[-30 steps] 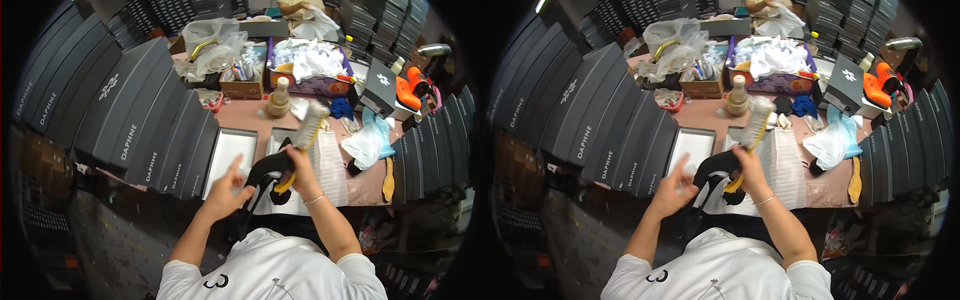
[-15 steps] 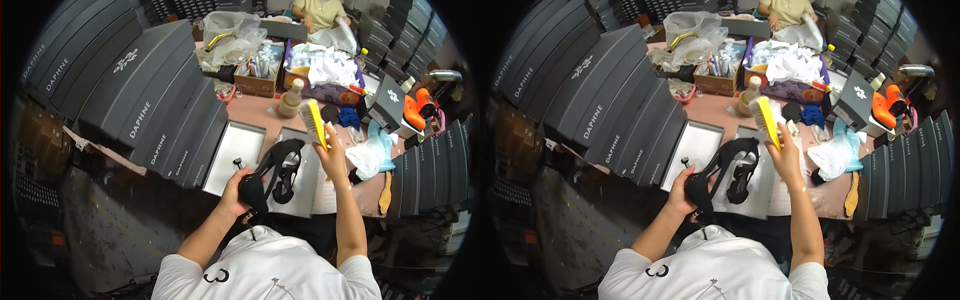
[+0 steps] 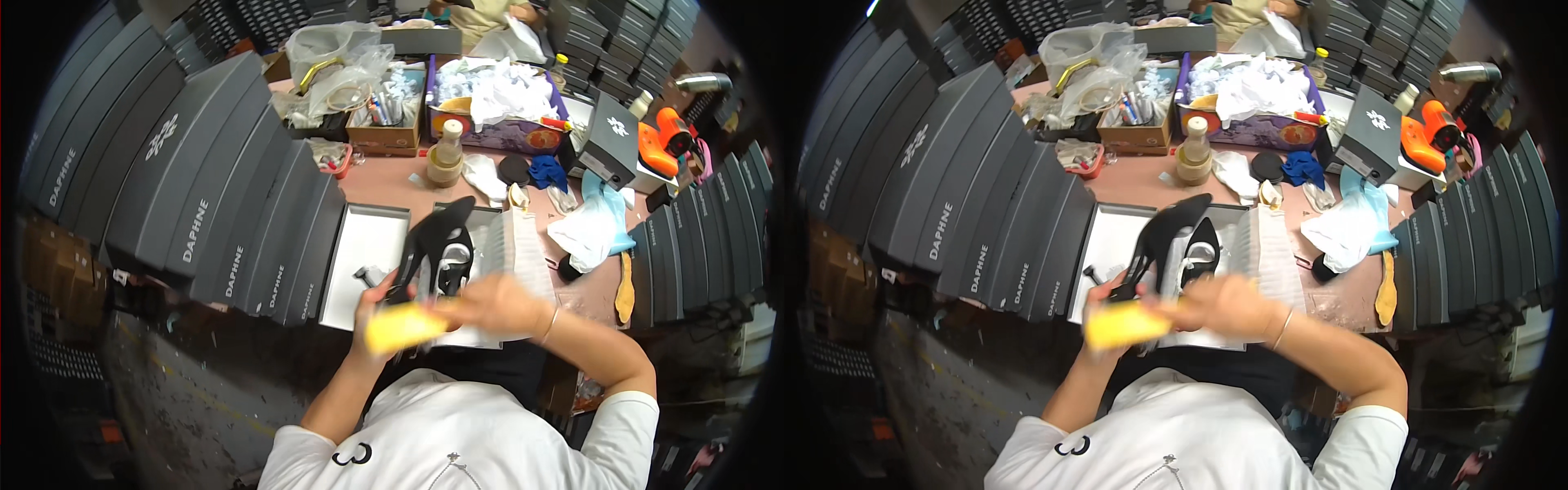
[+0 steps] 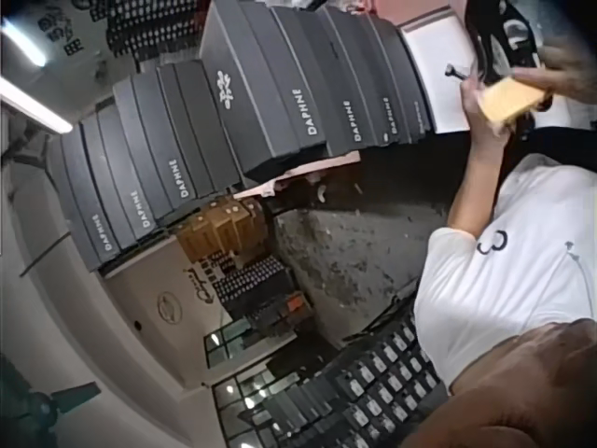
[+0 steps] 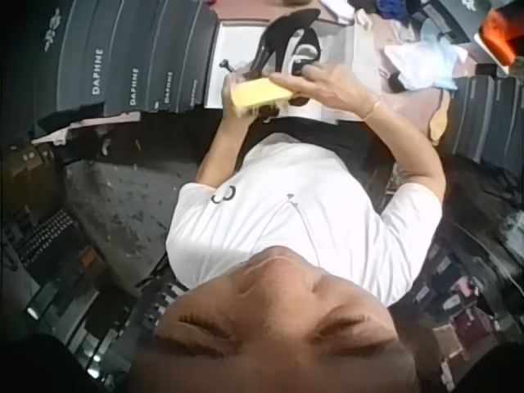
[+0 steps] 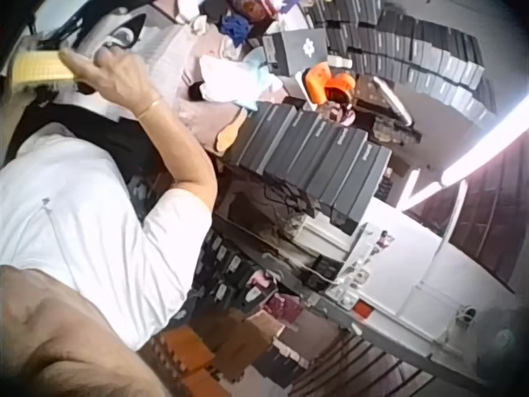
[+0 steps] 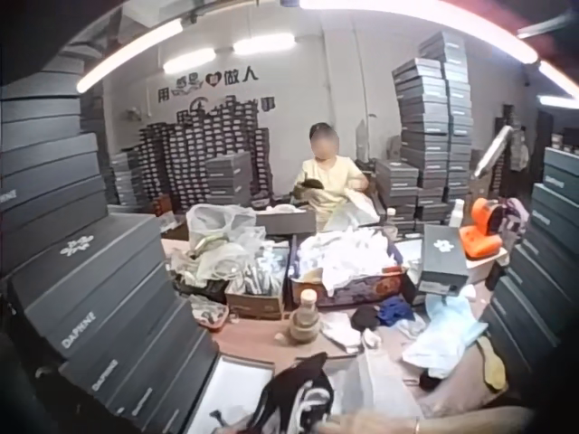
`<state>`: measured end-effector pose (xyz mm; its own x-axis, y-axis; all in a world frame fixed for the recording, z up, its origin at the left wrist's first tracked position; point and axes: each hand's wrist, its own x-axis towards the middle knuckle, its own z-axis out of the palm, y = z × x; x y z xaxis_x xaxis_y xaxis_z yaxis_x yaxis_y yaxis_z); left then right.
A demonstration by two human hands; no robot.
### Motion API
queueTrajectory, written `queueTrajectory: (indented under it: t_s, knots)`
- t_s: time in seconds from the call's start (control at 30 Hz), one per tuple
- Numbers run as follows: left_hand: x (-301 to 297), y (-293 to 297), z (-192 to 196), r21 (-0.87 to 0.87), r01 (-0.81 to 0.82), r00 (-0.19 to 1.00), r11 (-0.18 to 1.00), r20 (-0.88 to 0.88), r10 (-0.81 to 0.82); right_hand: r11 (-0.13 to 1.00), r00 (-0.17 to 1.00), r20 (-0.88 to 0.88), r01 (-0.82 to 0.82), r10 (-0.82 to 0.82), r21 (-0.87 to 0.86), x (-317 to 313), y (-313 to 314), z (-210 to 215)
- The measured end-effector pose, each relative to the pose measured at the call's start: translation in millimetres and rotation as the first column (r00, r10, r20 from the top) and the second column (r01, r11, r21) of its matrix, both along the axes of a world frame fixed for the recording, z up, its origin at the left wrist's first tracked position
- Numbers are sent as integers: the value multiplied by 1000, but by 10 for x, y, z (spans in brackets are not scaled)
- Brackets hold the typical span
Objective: Cleaning and inspecting black high-heeled shoes using a brush and cloth.
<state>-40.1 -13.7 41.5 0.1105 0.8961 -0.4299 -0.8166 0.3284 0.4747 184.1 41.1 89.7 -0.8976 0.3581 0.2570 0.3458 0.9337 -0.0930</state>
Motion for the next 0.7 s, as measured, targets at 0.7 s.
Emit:
queueTrajectory:
  t_s: [0.7]
  knots:
    - [-669, -163, 241, 319, 671, 73, 670, -927, 368, 895, 843, -317, 363, -434, -260, 359, 218, -250]
